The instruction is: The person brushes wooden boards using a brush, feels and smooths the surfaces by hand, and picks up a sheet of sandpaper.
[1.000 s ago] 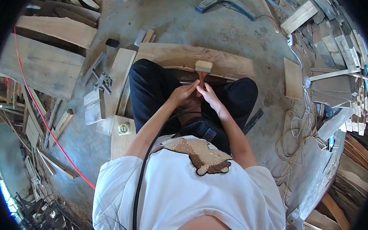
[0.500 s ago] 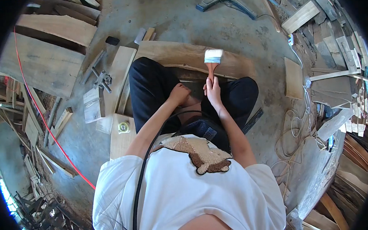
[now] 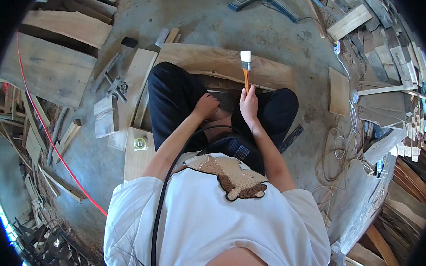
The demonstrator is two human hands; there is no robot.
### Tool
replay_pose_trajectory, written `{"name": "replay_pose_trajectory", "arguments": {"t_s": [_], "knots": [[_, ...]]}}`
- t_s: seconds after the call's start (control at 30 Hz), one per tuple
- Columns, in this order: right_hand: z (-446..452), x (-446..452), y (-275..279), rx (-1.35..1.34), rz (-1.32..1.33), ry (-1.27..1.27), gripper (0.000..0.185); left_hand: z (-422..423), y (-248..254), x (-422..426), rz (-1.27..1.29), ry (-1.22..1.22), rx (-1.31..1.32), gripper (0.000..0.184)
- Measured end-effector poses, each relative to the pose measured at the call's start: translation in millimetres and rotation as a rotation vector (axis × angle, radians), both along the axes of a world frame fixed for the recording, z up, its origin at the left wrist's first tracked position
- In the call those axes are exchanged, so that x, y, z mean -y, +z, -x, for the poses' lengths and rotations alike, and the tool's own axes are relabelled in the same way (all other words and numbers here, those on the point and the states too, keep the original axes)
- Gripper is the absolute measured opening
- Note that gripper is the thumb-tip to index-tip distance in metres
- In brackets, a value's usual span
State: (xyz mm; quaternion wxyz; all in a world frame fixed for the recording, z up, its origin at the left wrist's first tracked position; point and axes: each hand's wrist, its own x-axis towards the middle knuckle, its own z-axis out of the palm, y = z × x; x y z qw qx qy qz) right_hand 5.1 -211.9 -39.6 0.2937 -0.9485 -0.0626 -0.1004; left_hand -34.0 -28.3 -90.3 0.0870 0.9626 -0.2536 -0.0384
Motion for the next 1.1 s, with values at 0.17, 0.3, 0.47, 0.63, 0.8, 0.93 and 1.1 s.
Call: {"name": "replay_pose_trajectory", "arguments": {"t_s": [0.17,0.3,0.47,0.63,0.8,0.93,1.1], "knots": [[-0.7,1.7,-11.0,0.027,0.004,-0.014,0.024,-0.1,2.9,0.3,-0.015,-0.001,0.018,0.016],[0.9,-2.5,9.6,0.139,-0.168,0.01,0.021,-1.2,3.7,0.6,-0.018,0.009,-0.041,0.017],[-4.0,8.3,-5.3,-0.025,0.001,0.062,0.021,1.4,-8.4,-1.2,0.059,0.003,0.076,0.015],[-17.2,-19.9,78.6,0.099,-0.221,-0.041,0.022,-1.1,-0.7,0.8,0.05,0.006,0.058,0.015],[-23.8,-37.3,126.4,0.244,-0.418,0.019,0.023,-0.7,-7.1,0.8,0.055,0.015,0.079,0.015],[-18.6,-25.7,83.6,-0.178,-0.11,0.009,0.023,-0.2,-7.8,0.3,0.066,0.015,0.082,0.014],[-14.5,-17.8,75.7,-0.115,0.067,0.017,0.024,-0.5,-0.5,-0.2,0.038,0.013,0.07,0.014]]}}
